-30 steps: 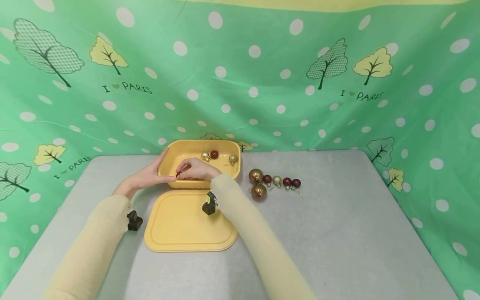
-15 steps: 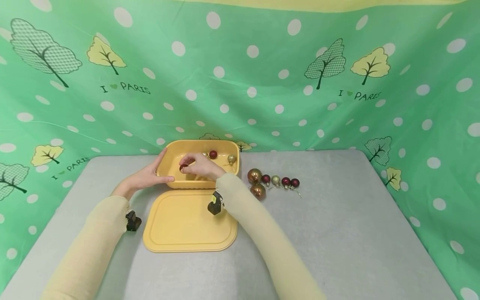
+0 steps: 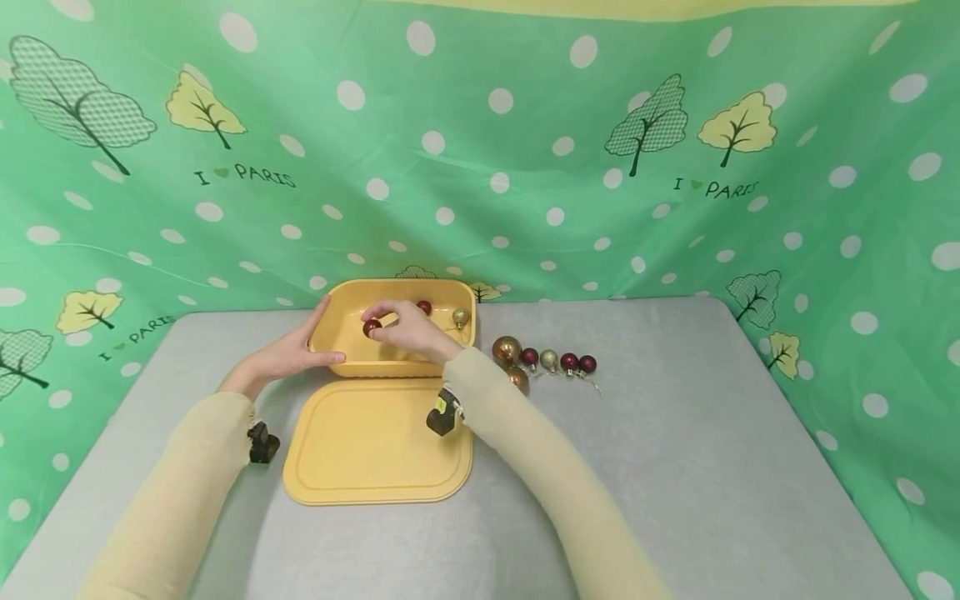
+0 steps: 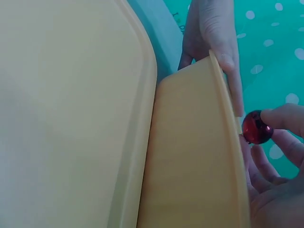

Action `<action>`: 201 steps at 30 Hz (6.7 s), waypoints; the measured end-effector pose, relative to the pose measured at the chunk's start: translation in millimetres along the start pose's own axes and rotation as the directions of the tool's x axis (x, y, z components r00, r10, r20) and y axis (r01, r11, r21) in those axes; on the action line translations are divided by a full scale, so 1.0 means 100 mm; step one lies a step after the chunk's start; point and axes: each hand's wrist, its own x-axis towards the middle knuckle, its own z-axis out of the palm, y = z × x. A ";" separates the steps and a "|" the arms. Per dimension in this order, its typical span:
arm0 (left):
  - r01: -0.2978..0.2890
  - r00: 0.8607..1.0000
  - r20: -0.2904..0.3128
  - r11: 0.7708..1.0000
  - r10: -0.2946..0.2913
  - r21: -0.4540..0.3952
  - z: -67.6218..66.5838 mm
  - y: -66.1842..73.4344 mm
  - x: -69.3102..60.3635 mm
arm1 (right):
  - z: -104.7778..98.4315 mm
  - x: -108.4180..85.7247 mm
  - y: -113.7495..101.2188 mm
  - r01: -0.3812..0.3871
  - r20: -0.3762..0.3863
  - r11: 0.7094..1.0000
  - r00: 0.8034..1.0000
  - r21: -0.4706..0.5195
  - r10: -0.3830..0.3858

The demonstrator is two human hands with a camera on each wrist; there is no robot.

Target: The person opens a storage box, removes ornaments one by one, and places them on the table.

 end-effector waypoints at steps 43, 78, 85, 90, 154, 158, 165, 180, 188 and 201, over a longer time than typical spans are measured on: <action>-0.015 1.000 0.009 1.000 0.015 0.004 -0.01 -0.02 0.00 | -0.76 -1.03 0.07 0.032 -0.127 0.996 0.991 -0.086 -0.043; -0.027 1.000 0.004 0.999 0.027 -0.026 0.01 0.01 -0.01 | -1.21 -1.83 0.47 -0.092 -0.276 0.987 0.960 -0.132 0.053; -0.027 1.000 0.003 0.999 0.027 -0.034 0.01 -0.01 -0.01 | -1.23 -1.95 0.64 -0.113 -0.274 0.976 0.960 -0.187 0.059; -0.023 1.000 0.003 0.999 0.023 -0.035 0.01 -0.01 -0.01 | -1.16 -1.99 0.81 -0.103 -0.254 0.965 0.966 -0.240 0.040; -0.018 1.000 0.011 1.000 0.018 -0.003 0.00 0.00 -0.02 | -1.10 -1.84 0.67 -0.109 -0.395 0.943 0.918 -0.314 -0.025; -0.012 1.000 0.016 1.000 0.012 -0.015 -0.01 0.00 -0.01 | -1.06 -1.74 0.59 -0.088 -0.394 0.949 0.918 -0.303 -0.041; 0.003 1.000 0.022 1.000 -0.002 -0.015 -0.01 -0.01 -0.01 | -0.93 -1.56 0.46 -0.046 -0.358 0.955 0.931 -0.294 -0.065; -0.038 0.999 0.022 0.999 0.038 -0.019 -0.01 -0.01 -0.01 | -0.72 -1.13 0.30 0.041 -0.326 0.981 0.940 -0.190 -0.103; -0.027 1.000 0.015 1.000 0.027 0.004 -0.01 0.00 -0.04 | -0.66 -0.95 0.23 0.058 -0.335 0.991 0.937 -0.123 -0.096; -0.028 1.000 0.006 1.000 0.028 0.012 -0.04 -0.01 -0.05 | -0.44 -0.62 0.18 0.081 -0.306 0.987 0.945 -0.137 -0.120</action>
